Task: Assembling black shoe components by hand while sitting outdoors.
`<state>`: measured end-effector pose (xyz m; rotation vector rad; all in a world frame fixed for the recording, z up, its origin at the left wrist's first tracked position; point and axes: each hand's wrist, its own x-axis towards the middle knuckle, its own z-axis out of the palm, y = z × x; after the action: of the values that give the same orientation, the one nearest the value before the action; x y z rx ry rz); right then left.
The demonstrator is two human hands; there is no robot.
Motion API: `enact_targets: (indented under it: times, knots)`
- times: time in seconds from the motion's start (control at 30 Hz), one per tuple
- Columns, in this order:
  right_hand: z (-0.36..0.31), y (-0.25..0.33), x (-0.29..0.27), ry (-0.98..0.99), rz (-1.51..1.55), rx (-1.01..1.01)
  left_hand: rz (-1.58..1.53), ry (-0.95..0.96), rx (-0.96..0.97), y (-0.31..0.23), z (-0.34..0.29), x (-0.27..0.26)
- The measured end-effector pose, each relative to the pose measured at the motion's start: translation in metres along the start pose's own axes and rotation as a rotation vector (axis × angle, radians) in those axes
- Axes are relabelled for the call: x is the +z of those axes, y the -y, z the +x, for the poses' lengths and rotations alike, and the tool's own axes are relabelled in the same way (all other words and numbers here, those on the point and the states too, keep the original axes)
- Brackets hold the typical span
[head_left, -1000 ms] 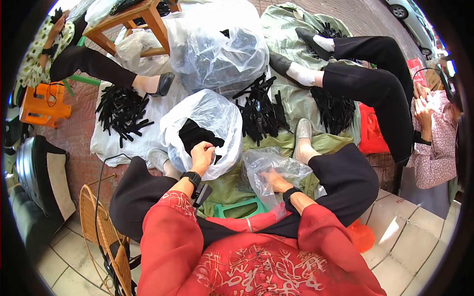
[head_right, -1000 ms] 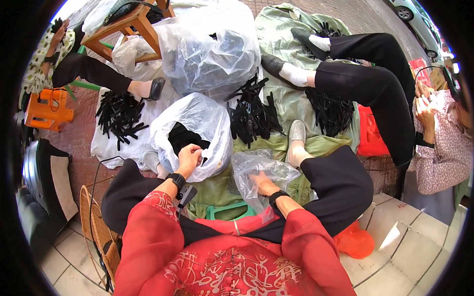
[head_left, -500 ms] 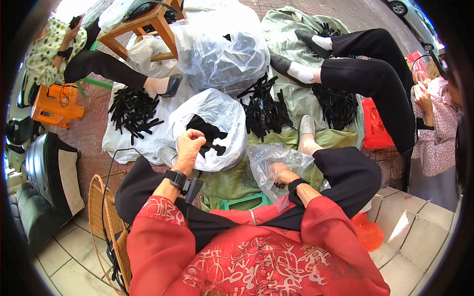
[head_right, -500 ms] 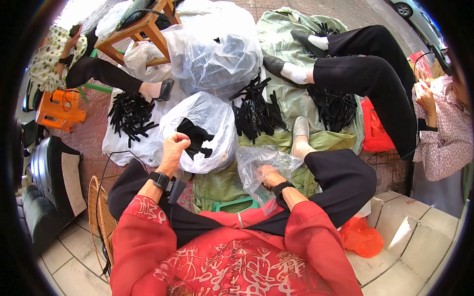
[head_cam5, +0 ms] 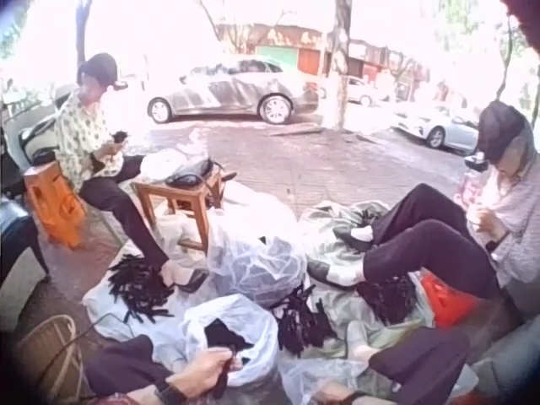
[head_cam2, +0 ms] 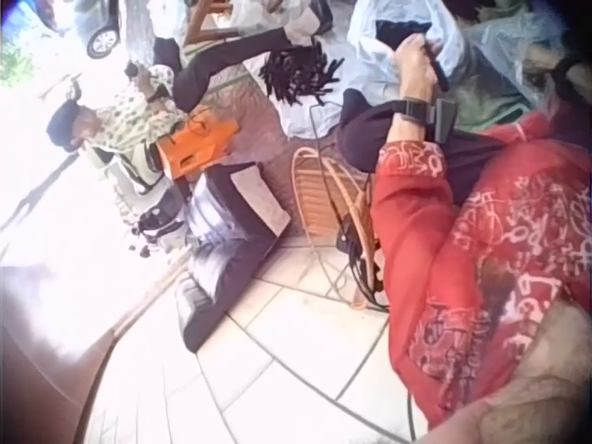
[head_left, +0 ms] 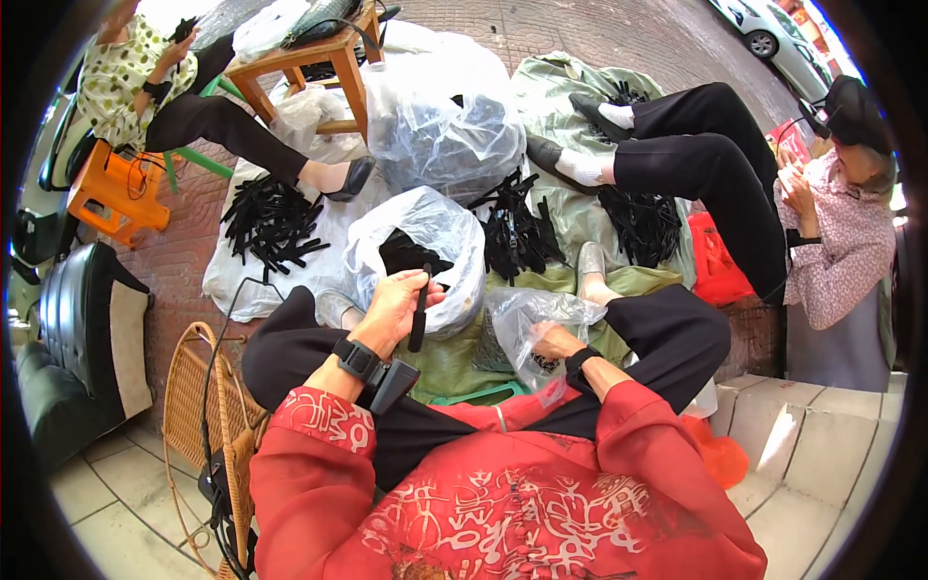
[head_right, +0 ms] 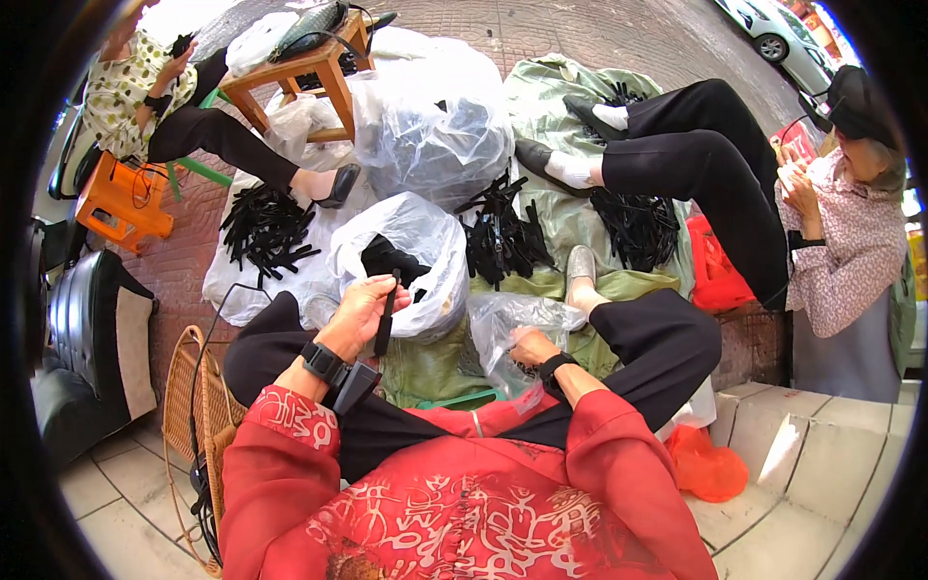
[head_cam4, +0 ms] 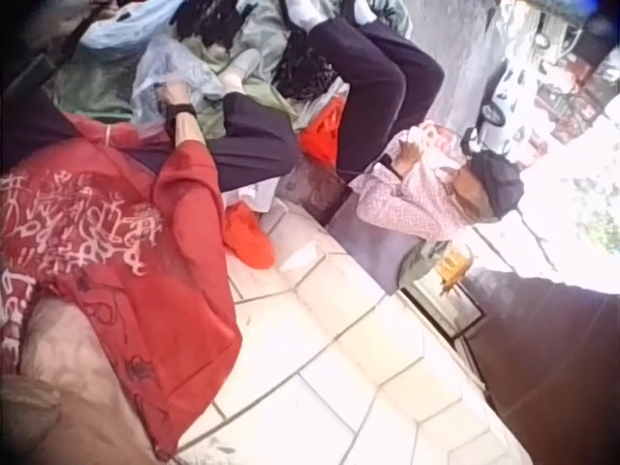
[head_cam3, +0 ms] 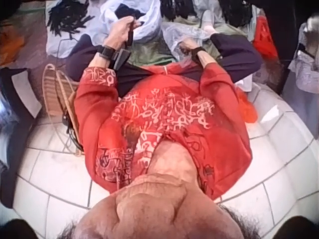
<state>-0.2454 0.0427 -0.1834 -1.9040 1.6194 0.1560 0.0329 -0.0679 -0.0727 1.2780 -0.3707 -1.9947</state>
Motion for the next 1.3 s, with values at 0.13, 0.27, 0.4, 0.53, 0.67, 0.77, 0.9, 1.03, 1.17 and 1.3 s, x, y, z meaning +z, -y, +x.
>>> enact_targets:
  times: [0.13,0.27,0.4,0.53,0.67,0.77,0.9,1.03,1.17,1.3]
  knots:
    - [-0.013,0.003,-0.035,0.284,0.426,0.248,0.046,0.110,-0.035,0.001,-0.007,0.016]
    - [-0.024,0.019,-0.061,0.245,0.475,0.334,0.009,0.244,-0.084,-0.010,-0.026,0.033]
    - [-0.032,0.026,-0.073,0.302,0.449,0.324,0.204,0.259,-0.116,-0.012,-0.031,0.036]
    - [-0.052,0.043,-0.098,0.274,0.457,0.285,0.114,0.314,-0.136,-0.009,-0.025,0.029]
    - [-0.070,0.065,-0.122,0.129,0.782,0.203,0.053,0.309,-0.176,-0.004,-0.027,0.038]
    - [-0.072,0.077,-0.124,-0.092,1.180,0.110,0.068,0.383,-0.183,0.000,-0.030,0.048]
    - [-0.069,0.104,-0.131,-0.264,1.400,0.068,0.157,0.525,-0.224,-0.001,-0.036,0.053]
    - [-0.062,0.104,-0.126,-0.324,1.538,0.027,0.202,0.505,-0.205,0.008,-0.030,0.056]
    - [-0.058,0.102,-0.116,-0.298,1.562,-0.017,0.124,0.376,-0.157,0.013,-0.034,0.064]
    - [-0.060,0.107,-0.107,-0.260,1.600,0.057,0.173,0.368,-0.050,0.016,-0.021,0.052]
